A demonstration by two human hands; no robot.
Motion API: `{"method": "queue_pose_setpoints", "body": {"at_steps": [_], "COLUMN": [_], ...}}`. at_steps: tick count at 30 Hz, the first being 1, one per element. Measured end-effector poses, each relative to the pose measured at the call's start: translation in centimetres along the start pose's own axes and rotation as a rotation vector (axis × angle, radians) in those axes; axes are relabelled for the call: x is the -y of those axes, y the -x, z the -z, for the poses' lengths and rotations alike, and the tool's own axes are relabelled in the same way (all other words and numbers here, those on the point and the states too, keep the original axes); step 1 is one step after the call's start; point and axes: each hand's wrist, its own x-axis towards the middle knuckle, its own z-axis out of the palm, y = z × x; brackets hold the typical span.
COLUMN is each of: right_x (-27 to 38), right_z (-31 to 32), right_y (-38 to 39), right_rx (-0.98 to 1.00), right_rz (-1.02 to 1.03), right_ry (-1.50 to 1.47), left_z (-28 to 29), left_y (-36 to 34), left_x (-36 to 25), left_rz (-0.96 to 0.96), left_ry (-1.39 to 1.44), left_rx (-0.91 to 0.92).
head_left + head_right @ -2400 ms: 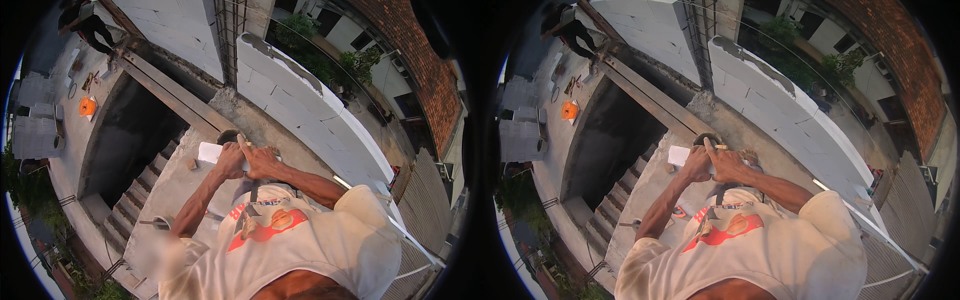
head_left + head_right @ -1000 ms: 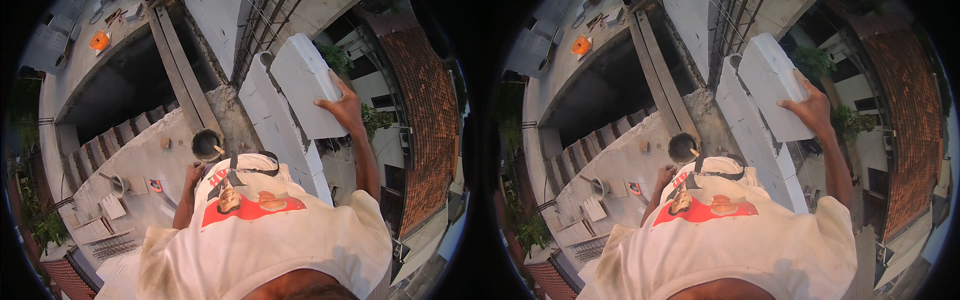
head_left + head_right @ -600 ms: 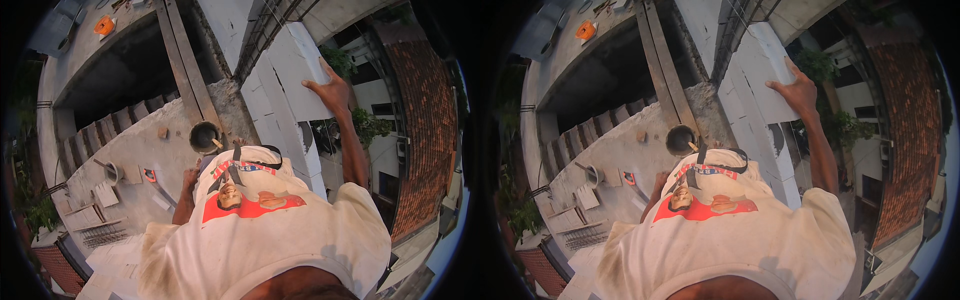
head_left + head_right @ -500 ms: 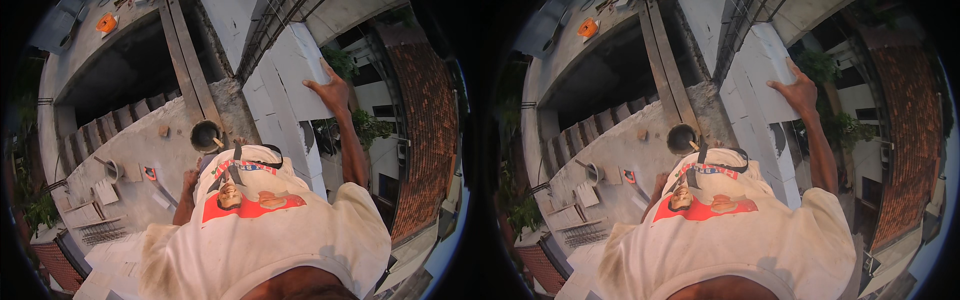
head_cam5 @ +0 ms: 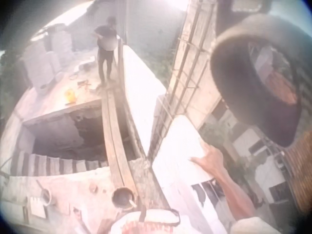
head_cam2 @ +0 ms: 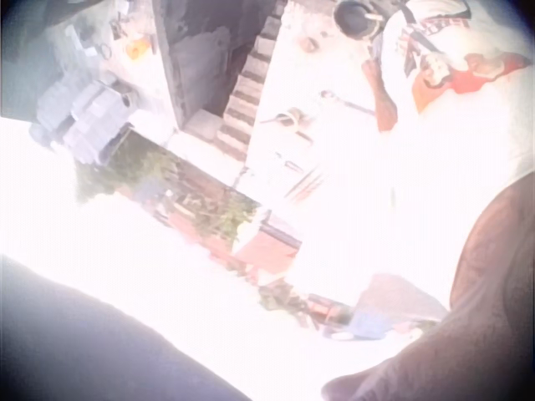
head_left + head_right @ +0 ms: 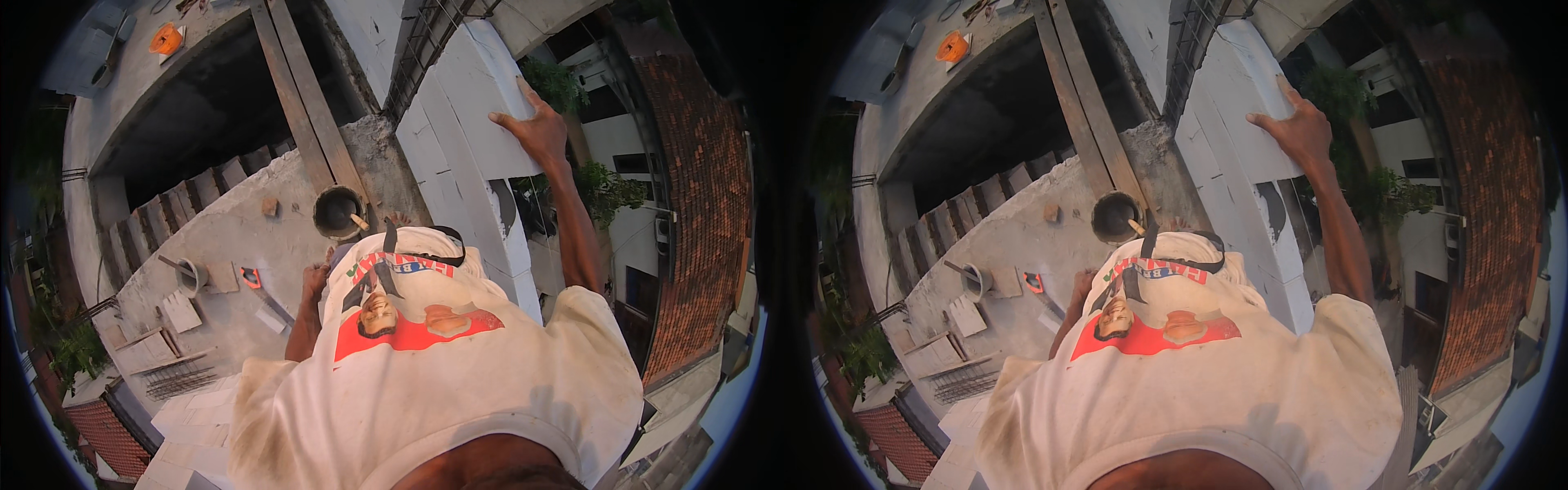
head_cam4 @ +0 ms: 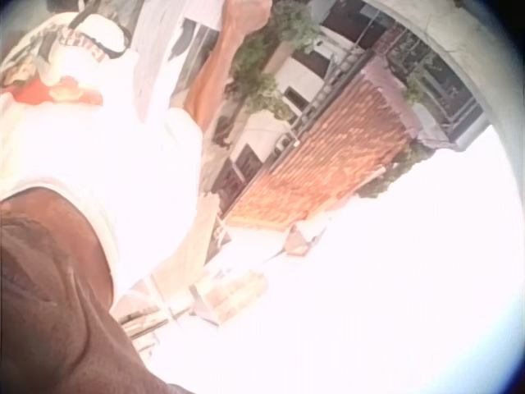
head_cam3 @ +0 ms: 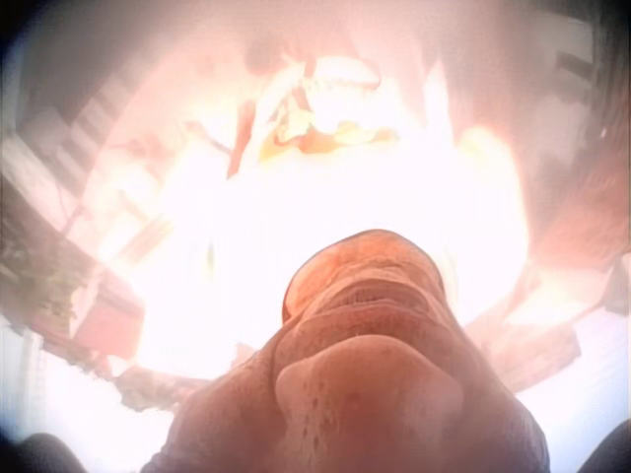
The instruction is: The person scoops mortar from a bucket using a trowel and applies it to a concrete ledge. They then pick up white rectangular tiles, place them onto the mortar, and use a hammer to tap them into position. The process is repeated for multiple tiles along the ledge.
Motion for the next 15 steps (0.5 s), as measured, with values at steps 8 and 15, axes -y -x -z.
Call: {"method": "queue_pose_setpoints", "body": {"at_steps": [8,15], "right_x": [-0.8,-1.1], "right_z": [-0.1,-1.1], "right_y": [-0.4,-0.2], "right_rx": [0.024,-0.018], "right_rz": [0.045,0.073], "right_ry": [0.118,0.156], "left_z": [-0.1,0.4], "left_y": [-0.6,0.3], "left_x": [-1.8,-0.7], "left_rz": [0.058,-0.055], "left_ry": [-0.032,-0.135], "left_rx": [-0.045,0.020]}}
